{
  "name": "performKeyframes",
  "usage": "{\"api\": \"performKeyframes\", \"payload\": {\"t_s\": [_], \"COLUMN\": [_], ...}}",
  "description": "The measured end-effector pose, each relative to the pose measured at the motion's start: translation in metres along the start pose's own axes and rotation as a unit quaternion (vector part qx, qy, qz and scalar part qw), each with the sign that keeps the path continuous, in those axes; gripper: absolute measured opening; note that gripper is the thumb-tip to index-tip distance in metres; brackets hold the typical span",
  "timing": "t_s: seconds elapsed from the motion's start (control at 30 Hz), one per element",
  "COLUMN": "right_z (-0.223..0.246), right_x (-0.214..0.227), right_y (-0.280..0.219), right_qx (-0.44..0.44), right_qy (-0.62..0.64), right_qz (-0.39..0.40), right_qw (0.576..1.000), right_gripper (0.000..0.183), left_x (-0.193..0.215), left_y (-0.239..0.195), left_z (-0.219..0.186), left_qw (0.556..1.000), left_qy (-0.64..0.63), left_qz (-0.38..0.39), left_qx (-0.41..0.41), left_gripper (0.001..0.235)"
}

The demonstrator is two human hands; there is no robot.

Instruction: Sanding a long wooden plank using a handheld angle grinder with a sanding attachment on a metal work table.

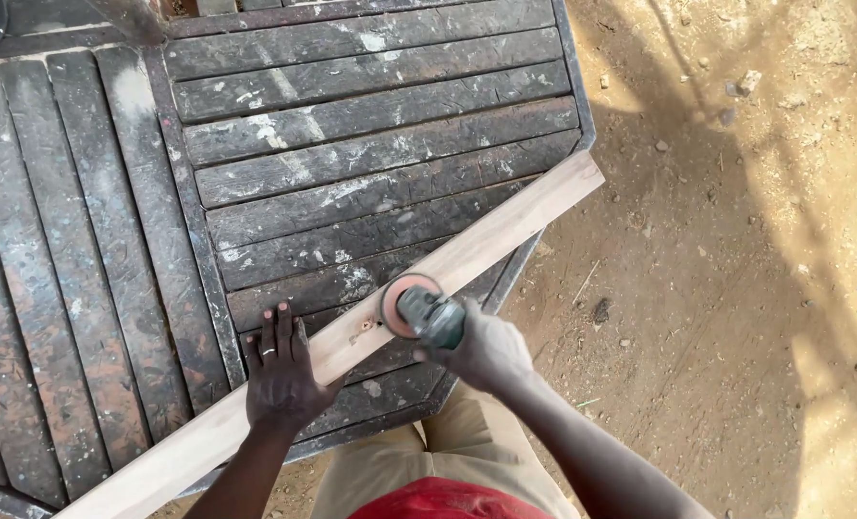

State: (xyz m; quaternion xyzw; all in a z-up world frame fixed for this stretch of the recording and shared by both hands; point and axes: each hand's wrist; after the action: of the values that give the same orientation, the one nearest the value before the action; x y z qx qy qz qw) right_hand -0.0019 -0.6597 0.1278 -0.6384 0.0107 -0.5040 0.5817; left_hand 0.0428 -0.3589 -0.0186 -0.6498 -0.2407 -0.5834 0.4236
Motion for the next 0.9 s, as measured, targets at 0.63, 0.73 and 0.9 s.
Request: {"api": "performKeyframes", "payload": {"t_s": [0.63, 0.73, 0.9], "right_z": [-0.083, -0.053, -0.085], "right_x": [0.055, 0.012, 0.011], "right_y": [0.046, 0.015, 0.028], "right_qx": [-0.172, -0.007, -0.022], "right_qy": [0.109, 0.04, 0.043], "right_qz": [-0.113, -0.024, -0.041], "right_qw": [0.972, 0.999, 0.998], "right_gripper": [0.101, 0.084, 0.086], "left_x": [0.004, 0.001, 0.004], "left_y": [0.0, -0.002, -0.001], "left_z": [-0.004, -0.001, -0.005], "left_qw": [0.998, 1.0, 0.998], "left_qy": [-0.037, 0.002, -0.013], "left_qz": [-0.052, -0.013, -0.056], "left_qx": [0.013, 0.007, 0.012], "left_gripper": [0.125, 0.129, 0.123]}}
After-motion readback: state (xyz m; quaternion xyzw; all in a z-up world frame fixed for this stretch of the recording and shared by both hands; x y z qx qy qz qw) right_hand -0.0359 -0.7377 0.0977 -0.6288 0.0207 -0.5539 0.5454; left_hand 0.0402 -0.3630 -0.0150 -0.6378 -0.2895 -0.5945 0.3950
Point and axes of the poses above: each hand's wrist, its own y-axis towards the middle knuckle, its own x-axis out of the back of the hand, z = x × y, and after that the axes turned 2 degrees about z, right-handed
